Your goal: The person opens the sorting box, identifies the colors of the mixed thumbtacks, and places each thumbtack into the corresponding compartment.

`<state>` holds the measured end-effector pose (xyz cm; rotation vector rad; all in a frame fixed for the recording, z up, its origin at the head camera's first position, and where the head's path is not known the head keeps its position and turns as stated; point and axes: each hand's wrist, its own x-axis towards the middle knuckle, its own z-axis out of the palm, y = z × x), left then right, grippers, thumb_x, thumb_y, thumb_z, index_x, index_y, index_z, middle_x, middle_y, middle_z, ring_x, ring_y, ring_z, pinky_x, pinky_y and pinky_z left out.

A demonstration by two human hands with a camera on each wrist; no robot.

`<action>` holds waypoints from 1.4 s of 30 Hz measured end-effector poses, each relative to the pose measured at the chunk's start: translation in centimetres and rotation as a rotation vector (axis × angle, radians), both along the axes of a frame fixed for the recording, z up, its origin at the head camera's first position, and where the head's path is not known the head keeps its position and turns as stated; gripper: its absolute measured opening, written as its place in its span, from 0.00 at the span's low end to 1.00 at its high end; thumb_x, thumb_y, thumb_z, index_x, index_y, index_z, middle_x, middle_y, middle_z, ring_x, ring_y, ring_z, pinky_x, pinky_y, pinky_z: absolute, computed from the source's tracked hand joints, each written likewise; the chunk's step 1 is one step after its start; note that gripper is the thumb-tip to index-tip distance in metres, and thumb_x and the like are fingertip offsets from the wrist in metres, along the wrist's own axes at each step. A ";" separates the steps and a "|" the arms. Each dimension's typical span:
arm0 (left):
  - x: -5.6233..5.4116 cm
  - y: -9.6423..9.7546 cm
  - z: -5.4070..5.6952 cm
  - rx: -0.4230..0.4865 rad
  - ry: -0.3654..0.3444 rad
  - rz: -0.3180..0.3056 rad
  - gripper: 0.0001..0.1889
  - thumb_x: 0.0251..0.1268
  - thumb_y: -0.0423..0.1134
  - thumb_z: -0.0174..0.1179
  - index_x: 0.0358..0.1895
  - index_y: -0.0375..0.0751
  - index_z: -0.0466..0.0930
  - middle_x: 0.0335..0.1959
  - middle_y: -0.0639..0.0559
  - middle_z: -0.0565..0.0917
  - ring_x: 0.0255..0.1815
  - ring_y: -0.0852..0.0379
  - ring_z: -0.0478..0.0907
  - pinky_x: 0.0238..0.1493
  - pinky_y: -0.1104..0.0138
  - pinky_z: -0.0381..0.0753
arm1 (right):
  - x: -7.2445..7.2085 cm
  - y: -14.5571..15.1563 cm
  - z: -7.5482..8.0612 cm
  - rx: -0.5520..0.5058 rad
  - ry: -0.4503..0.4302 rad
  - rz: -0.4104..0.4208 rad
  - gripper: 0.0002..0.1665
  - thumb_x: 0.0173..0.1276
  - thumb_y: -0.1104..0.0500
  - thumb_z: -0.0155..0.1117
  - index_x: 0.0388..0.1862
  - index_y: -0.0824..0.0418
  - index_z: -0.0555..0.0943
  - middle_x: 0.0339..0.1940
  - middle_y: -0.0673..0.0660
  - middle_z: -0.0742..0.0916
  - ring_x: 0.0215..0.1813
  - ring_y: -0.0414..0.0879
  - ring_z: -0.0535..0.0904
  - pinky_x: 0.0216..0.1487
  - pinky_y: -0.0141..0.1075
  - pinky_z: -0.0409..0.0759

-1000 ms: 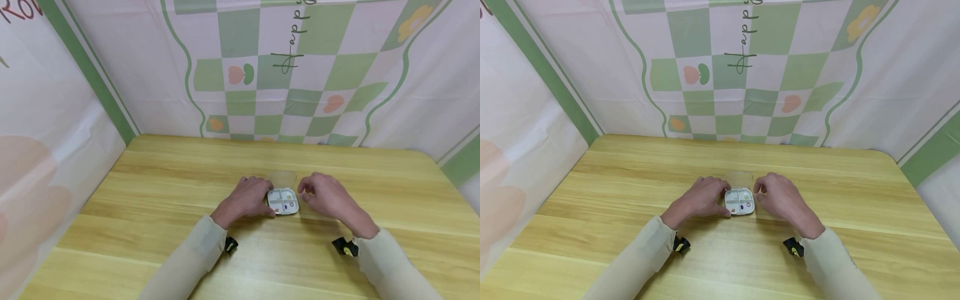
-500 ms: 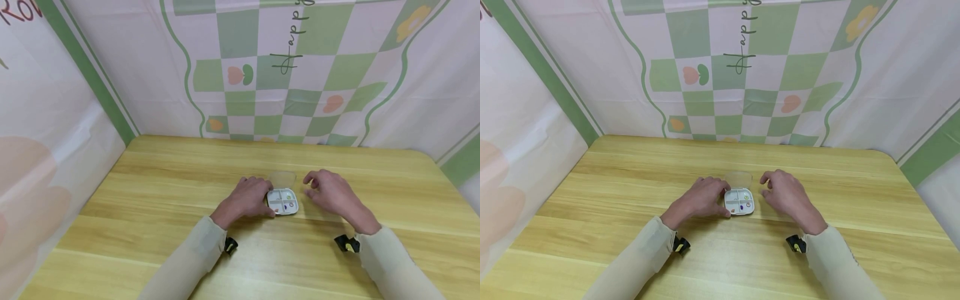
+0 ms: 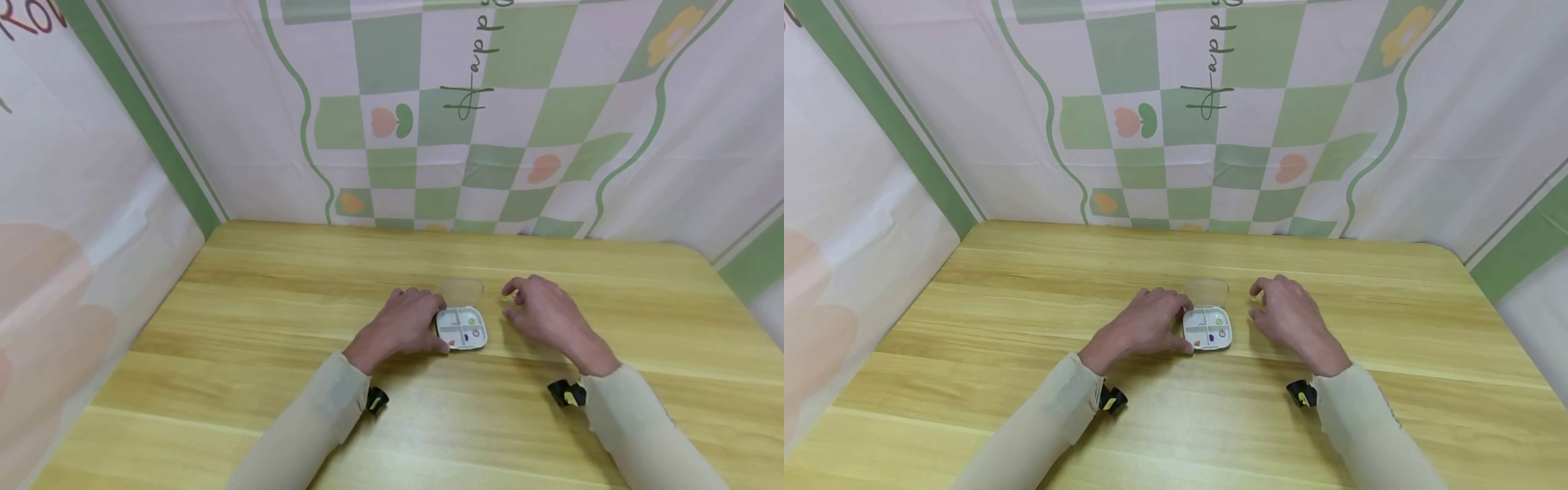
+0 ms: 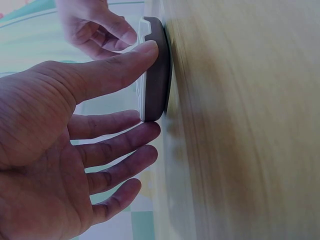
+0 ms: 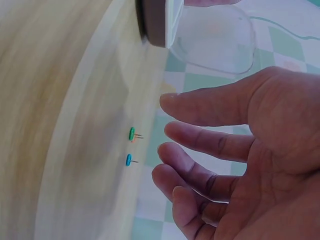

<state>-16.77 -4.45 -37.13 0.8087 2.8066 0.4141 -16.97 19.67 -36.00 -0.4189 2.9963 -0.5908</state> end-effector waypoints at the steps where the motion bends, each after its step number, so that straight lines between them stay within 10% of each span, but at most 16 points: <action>1: 0.0 0.0 0.0 -0.002 0.002 0.000 0.34 0.53 0.58 0.77 0.60 0.44 0.81 0.46 0.55 0.83 0.46 0.55 0.76 0.52 0.59 0.69 | 0.0 0.1 -0.1 0.001 -0.002 -0.001 0.19 0.65 0.62 0.69 0.53 0.70 0.83 0.43 0.67 0.85 0.47 0.61 0.79 0.46 0.57 0.76; 42: 0.1 0.0 0.1 -0.010 0.004 -0.002 0.35 0.53 0.58 0.76 0.62 0.43 0.80 0.49 0.54 0.83 0.49 0.53 0.76 0.53 0.59 0.70 | -0.8 0.7 -1.2 0.018 -0.051 -0.019 0.06 0.65 0.63 0.69 0.40 0.63 0.85 0.38 0.62 0.83 0.42 0.57 0.77 0.41 0.52 0.75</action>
